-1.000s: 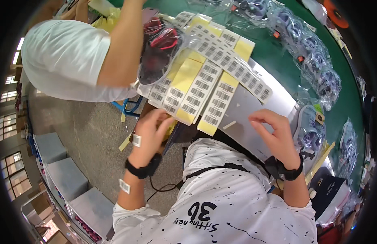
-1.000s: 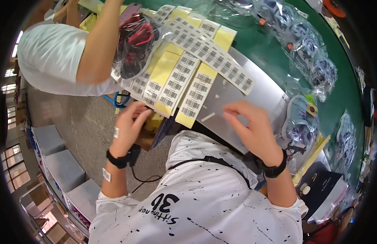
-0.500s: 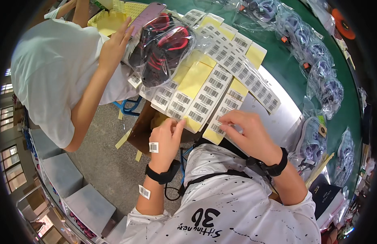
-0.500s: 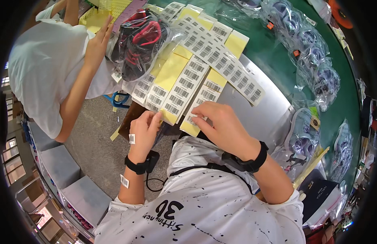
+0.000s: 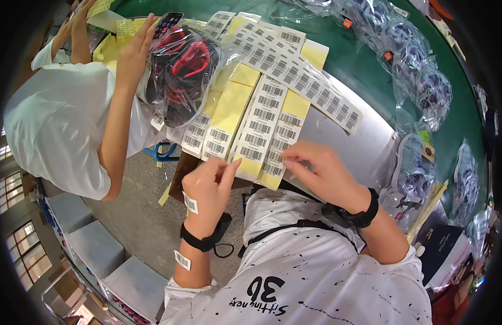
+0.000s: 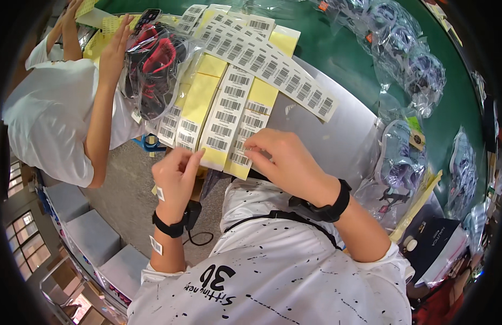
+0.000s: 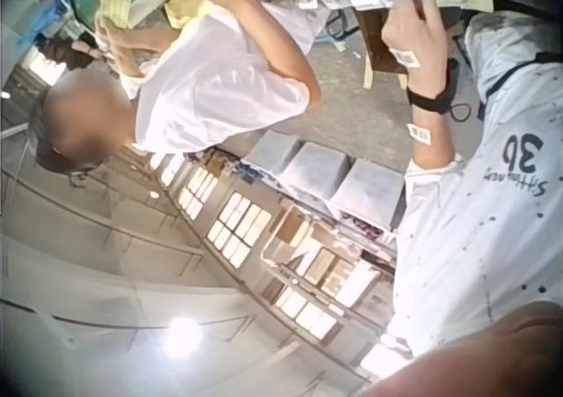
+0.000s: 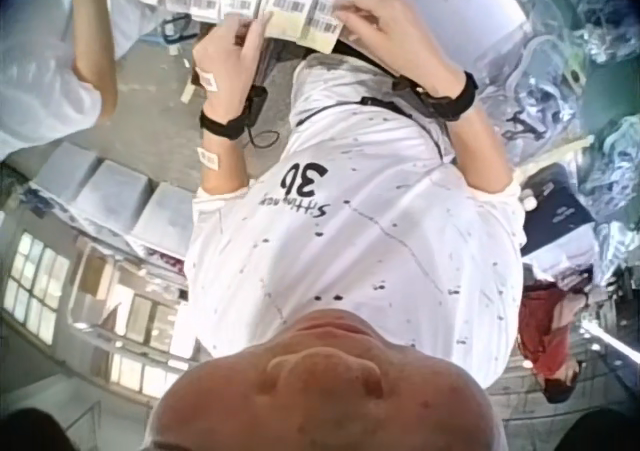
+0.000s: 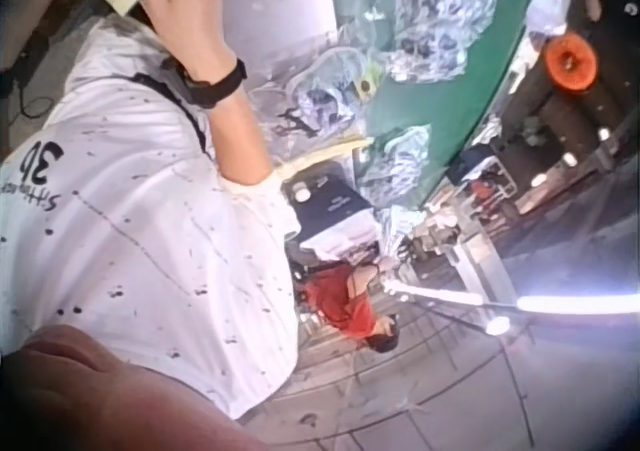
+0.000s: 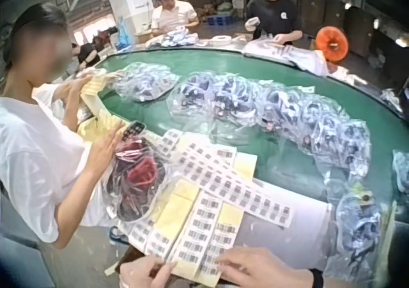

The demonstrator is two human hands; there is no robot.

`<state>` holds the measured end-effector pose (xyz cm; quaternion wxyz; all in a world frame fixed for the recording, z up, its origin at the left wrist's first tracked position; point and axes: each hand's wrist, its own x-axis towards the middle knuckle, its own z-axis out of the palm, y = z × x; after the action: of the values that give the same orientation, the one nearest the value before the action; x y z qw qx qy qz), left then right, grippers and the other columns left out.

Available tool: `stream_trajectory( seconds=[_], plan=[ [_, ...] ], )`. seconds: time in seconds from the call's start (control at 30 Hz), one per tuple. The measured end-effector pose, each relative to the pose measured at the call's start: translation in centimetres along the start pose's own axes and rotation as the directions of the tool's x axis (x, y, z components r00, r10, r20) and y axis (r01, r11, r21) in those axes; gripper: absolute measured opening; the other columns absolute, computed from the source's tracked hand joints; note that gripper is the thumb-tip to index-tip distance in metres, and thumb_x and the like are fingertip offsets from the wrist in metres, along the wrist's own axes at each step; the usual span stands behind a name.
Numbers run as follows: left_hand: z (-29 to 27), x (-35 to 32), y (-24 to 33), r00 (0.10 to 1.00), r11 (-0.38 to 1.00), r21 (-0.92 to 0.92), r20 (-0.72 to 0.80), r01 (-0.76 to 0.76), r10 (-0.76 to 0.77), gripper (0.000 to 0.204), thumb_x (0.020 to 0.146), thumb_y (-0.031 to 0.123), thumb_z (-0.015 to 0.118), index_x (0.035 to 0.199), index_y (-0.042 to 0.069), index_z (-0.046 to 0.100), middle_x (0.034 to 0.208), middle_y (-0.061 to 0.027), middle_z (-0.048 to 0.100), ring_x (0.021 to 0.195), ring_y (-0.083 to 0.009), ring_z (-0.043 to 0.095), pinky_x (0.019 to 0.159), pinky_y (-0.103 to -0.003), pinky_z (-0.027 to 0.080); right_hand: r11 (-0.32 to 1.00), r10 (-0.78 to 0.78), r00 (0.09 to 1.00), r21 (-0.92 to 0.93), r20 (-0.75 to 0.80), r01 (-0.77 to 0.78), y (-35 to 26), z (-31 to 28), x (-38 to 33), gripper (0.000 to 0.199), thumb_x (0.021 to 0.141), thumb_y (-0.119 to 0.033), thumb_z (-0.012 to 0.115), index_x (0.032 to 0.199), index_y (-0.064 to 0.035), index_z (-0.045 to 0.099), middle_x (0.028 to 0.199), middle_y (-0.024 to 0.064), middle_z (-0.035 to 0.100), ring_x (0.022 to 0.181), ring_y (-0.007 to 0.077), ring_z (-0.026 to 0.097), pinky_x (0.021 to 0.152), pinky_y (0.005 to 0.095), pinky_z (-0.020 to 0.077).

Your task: The person repeatedly peels barcode labels from sheets and affixes them to plastic-wrapped footwear packages on a green table. They handle the packages one at a time, placing each labeled unit aside. Other workers are visible in the background performing similar labeling tasks.

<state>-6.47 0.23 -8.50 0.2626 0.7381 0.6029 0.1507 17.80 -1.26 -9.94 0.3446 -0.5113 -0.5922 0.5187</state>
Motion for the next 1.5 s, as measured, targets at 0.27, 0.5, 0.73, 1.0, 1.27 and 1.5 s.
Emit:
stream_trajectory(
  seconds=[0.27,0.5,0.73,1.0,1.27,1.5],
  plan=[
    [-1.3,8.2,-0.7,0.648,0.684,0.117,0.468,-0.72,0.601,0.073,0.065,0.032,0.078,0.134,0.022,0.054,0.149,-0.0139,0.036,0.134,-0.0397,0.036,0.108,-0.055,0.03,0.992,-0.084,0.996,-0.09,-0.003,0.084,0.1,1.1,1.1,0.012,0.083,-0.006,0.061,0.091,0.0012,0.064,0.082,0.0155,0.061,0.071,0.0346,0.06,0.065,0.0401,0.048],
    [0.7,9.2,-2.2,0.643,0.661,0.095,0.367,-0.744,0.672,0.056,0.068,0.031,0.075,0.122,0.022,0.064,0.145,-0.0084,0.045,0.131,-0.0342,0.042,0.108,-0.053,0.031,0.981,-0.11,0.977,-0.18,-0.183,0.076,0.8,3.6,2.3,0.018,0.082,-0.01,0.064,0.099,-0.0045,0.063,0.087,0.0094,0.054,0.072,0.0315,0.059,0.063,0.04,0.0486],
    [1.3,9.0,-2.4,0.667,0.679,0.061,0.27,-0.731,0.694,0.05,0.069,0.026,0.077,0.118,0.021,0.067,0.141,-0.0066,0.05,0.128,-0.0321,0.046,0.107,-0.051,0.033,0.875,-0.255,0.932,-0.471,-0.256,0.11,1.3,5.1,2.1,0.011,0.081,-0.012,0.067,0.088,-0.0059,0.062,0.083,0.0059,0.053,0.07,0.0251,0.06,0.058,0.0366,0.05],
    [1.4,9.0,-2.6,0.661,0.669,0.055,0.23,-0.741,0.714,0.048,0.069,0.026,0.078,0.116,0.02,0.068,0.141,-0.0071,0.05,0.129,-0.0317,0.046,0.106,-0.051,0.033,0.802,-0.347,0.891,-0.585,-0.292,0.12,1.3,6.3,2.0,0.006,0.077,-0.008,0.065,0.079,-0.0066,0.061,0.078,0.0052,0.052,0.069,0.0219,0.059,0.055,0.0341,0.0493],
    [0.6,8.8,-2.9,0.64,0.663,0.02,0.286,-0.748,0.713,0.077,0.067,0.036,0.08,0.134,0.014,0.05,0.144,-0.0083,0.045,0.131,-0.033,0.042,0.108,-0.053,0.03,0.735,-0.455,0.856,-0.645,-0.244,0.207,0.6,6.9,1.8,0.009,0.073,-0.008,0.066,0.076,-0.0062,0.058,0.075,0.0055,0.051,0.068,0.0227,0.058,0.055,0.0347,0.0487],
    [0.6,9.2,-1.4,0.626,0.687,-0.021,0.391,-0.727,0.675,0.095,0.068,0.033,0.08,0.145,0.002,0.033,0.147,-0.0143,0.04,0.133,-0.0383,0.037,0.111,-0.054,0.022,0.898,-0.393,0.857,-0.342,-0.333,0.279,-2.3,5.5,-0.5,0.012,0.074,-0.002,0.064,0.085,-0.0059,0.066,0.081,0.0092,0.054,0.073,0.0288,0.057,0.064,0.0361,0.0491]
  ],
)
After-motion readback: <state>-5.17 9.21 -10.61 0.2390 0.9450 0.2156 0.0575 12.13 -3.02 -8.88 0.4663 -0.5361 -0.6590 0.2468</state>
